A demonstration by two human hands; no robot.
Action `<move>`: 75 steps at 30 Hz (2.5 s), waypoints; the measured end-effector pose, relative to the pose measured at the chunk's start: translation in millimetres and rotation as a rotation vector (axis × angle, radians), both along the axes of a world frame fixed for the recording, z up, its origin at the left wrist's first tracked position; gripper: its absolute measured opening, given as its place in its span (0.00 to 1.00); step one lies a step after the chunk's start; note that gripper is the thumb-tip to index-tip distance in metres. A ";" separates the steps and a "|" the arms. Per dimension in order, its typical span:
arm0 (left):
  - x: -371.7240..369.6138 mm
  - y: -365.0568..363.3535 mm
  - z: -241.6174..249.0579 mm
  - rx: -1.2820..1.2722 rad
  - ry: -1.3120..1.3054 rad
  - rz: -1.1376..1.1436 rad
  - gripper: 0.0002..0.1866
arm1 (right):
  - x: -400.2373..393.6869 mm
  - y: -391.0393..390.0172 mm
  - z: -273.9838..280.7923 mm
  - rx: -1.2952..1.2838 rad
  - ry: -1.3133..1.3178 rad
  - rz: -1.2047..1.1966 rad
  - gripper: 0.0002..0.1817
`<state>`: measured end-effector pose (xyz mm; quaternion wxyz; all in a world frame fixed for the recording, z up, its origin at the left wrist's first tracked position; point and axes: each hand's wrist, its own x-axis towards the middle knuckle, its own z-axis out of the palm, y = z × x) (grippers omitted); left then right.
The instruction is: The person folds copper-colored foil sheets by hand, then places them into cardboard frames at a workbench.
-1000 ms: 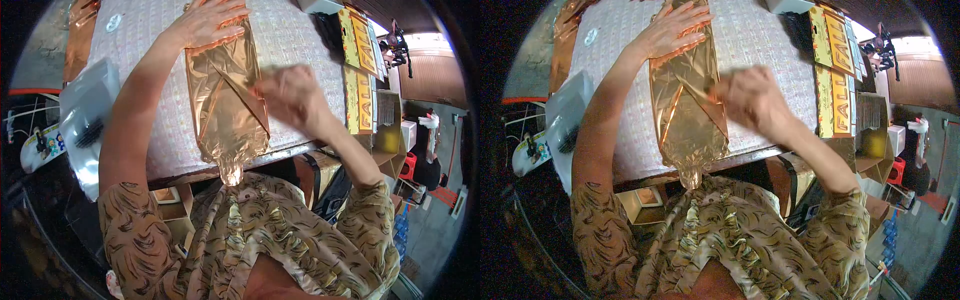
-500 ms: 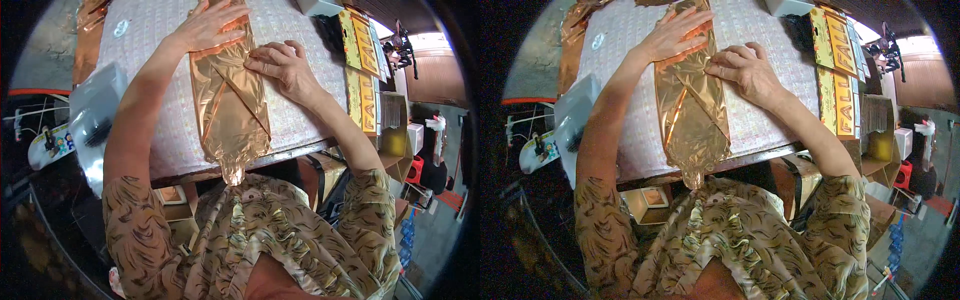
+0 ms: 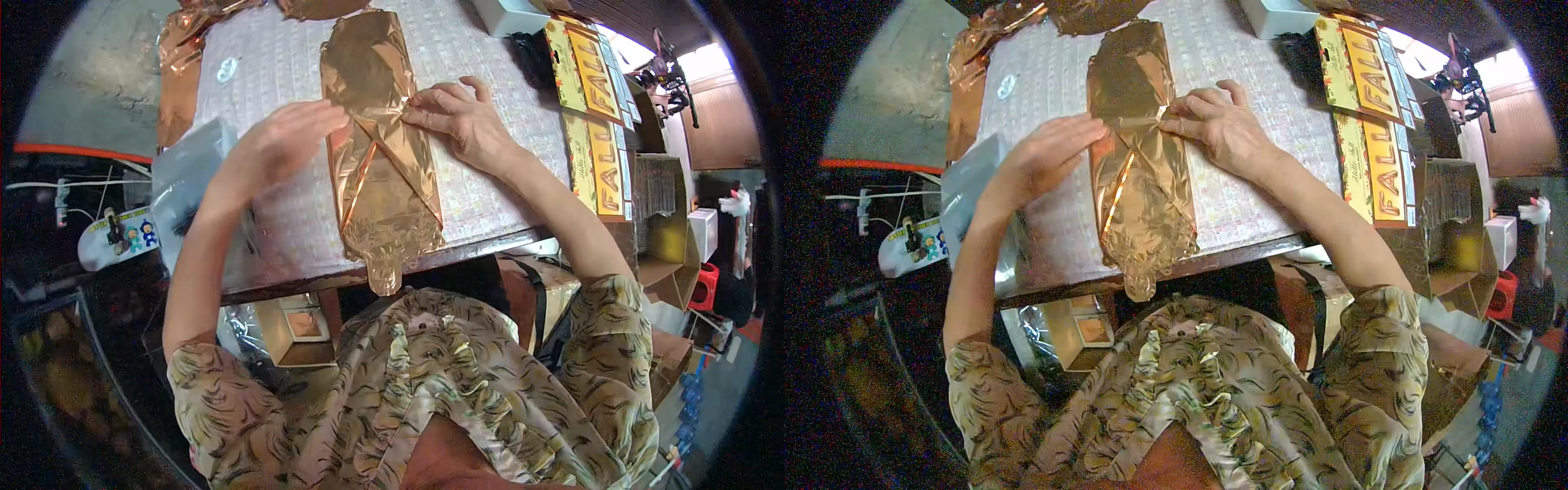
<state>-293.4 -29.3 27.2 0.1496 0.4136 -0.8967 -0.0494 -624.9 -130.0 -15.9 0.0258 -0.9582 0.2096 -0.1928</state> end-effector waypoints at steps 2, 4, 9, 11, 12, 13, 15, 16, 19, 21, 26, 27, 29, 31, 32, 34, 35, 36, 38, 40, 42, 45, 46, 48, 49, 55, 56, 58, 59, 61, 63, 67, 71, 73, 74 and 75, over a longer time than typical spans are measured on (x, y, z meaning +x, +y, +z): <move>-11.6 12.8 0.4 0.018 -0.013 0.031 0.25 | 1.3 1.5 -1.1 0.010 -0.002 -0.002 0.21; -18.5 7.2 -0.6 -0.017 -0.025 0.028 0.26 | 0.5 0.1 -1.1 0.002 -0.002 0.008 0.21; -31.2 -4.4 -5.5 -0.045 -0.084 0.009 0.29 | -1.3 -0.1 -2.1 -0.008 0.011 -0.012 0.21; -28.2 -7.3 -20.3 -0.013 0.056 -0.020 0.29 | 0.1 0.6 -3.6 -0.005 0.002 -0.007 0.21; -28.2 -6.6 -21.7 -0.012 0.054 -0.019 0.29 | 0.5 1.1 -3.4 -0.004 -0.009 -0.007 0.21; -29.2 -6.4 -23.9 -0.009 0.094 -0.003 0.30 | 0.6 1.3 -2.5 -0.003 -0.017 -0.007 0.22; -30.8 -5.7 -27.9 -0.005 0.138 0.009 0.30 | 0.3 0.7 3.5 0.041 -0.032 -0.010 0.23; -30.3 -3.6 -29.7 0.069 0.202 0.035 0.29 | 0.7 0.8 5.4 0.084 -0.049 -0.010 0.24; -30.7 -0.8 -35.1 0.111 0.265 0.071 0.27 | 4.8 -6.1 2.7 0.137 -0.101 -0.029 0.26; -28.5 -1.5 -37.9 0.271 0.429 0.219 0.23 | 6.3 -11.8 2.9 0.152 -0.082 -0.034 0.26; -20.3 -4.4 -61.4 0.452 0.687 0.568 0.33 | 12.0 -13.2 5.3 0.422 -0.191 -0.122 0.22; -32.2 -2.3 -42.1 0.591 0.779 0.705 0.33 | 13.4 -12.1 6.0 0.523 -0.202 -0.184 0.21; -35.0 -2.6 -37.5 0.485 0.822 0.518 0.31 | 15.4 -9.4 8.8 0.495 -0.206 -0.186 0.18; -38.6 -5.3 -41.6 0.355 0.873 0.518 0.31 | 17.0 -7.6 11.1 0.431 -0.223 -0.198 0.14; -35.2 -7.5 -42.9 0.400 0.842 0.554 0.31 | 18.0 -7.3 8.7 0.430 -0.219 -0.196 0.14; -34.3 -7.8 -42.9 0.444 0.813 0.590 0.32 | 19.8 -7.4 -0.7 0.656 -0.399 -0.247 0.13; -34.4 -8.0 -43.1 0.451 0.818 0.594 0.32 | 19.8 -8.6 -4.4 0.656 -0.397 -0.245 0.13; -37.3 -7.7 -37.0 0.457 0.823 0.599 0.32 | 20.7 -9.3 -4.9 0.654 -0.392 -0.241 0.13; -42.2 -5.3 -24.1 0.469 0.780 0.651 0.33 | 20.6 -9.9 -5.6 0.651 -0.385 -0.235 0.13; -42.3 -4.8 -23.8 0.480 0.736 0.705 0.34 | 21.1 -4.4 2.1 0.553 -0.353 -0.226 0.11; -38.8 -11.4 -36.8 0.401 0.836 0.608 0.36 | 22.1 -6.2 -3.4 0.507 -0.344 -0.215 0.11; -33.4 -16.1 -42.3 0.404 0.746 0.695 0.35 | 23.9 -7.6 -13.5 0.366 -0.328 -0.216 0.10; -33.3 -15.7 -41.2 0.404 0.747 0.698 0.35 | 24.8 -7.9 -15.6 0.269 -0.321 -0.225 0.10; -35.3 -14.3 -33.8 0.453 0.725 0.711 0.34 | 26.4 -4.0 -18.1 0.215 -0.296 -0.257 0.10; -39.5 -11.3 -28.8 0.452 0.725 0.715 0.34 | 27.8 -2.5 -17.9 0.158 -0.273 -0.292 0.11; -42.6 16.0 -29.4 0.451 0.939 0.681 0.20 | 33.0 -5.5 -9.0 0.245 -0.202 -0.341 0.12; -38.4 17.7 -40.2 0.325 0.825 0.691 0.18 | 33.3 -6.4 -7.5 0.247 -0.202 -0.339 0.12; -38.1 19.9 -51.6 0.202 0.710 0.706 0.16 | 35.4 -8.2 -5.7 0.377 -0.166 -0.349 0.12; -38.9 19.2 -57.5 0.157 0.729 0.718 0.16 | 35.9 -9.7 -7.3 0.378 -0.164 -0.343 0.12; -41.2 17.9 -62.0 0.111 0.749 0.733 0.17 | 34.7 -13.1 -13.1 0.329 -0.190 -0.305 0.13; -42.7 15.5 -62.9 0.097 0.748 0.744 0.17 | 35.7 -14.8 -19.0 0.415 -0.186 -0.326 0.14; -46.3 15.7 -59.1 0.106 0.789 0.767 0.16 | 37.2 -8.0 -20.2 0.325 -0.203 -0.399 0.14; -43.5 16.9 -57.6 0.138 0.812 0.774 0.15 | 35.9 -9.8 -24.2 0.357 -0.198 -0.402 0.13; -42.6 17.4 -57.3 0.118 0.750 0.783 0.15 | 36.6 -6.6 -21.2 0.418 -0.200 -0.416 0.19; -43.0 17.6 -56.9 0.103 0.714 0.781 0.15 | 36.9 -5.9 -20.5 0.414 -0.201 -0.416 0.19; -43.7 17.0 -56.1 0.087 0.679 0.777 0.15 | 37.0 -5.5 -20.2 0.446 -0.212 -0.415 0.19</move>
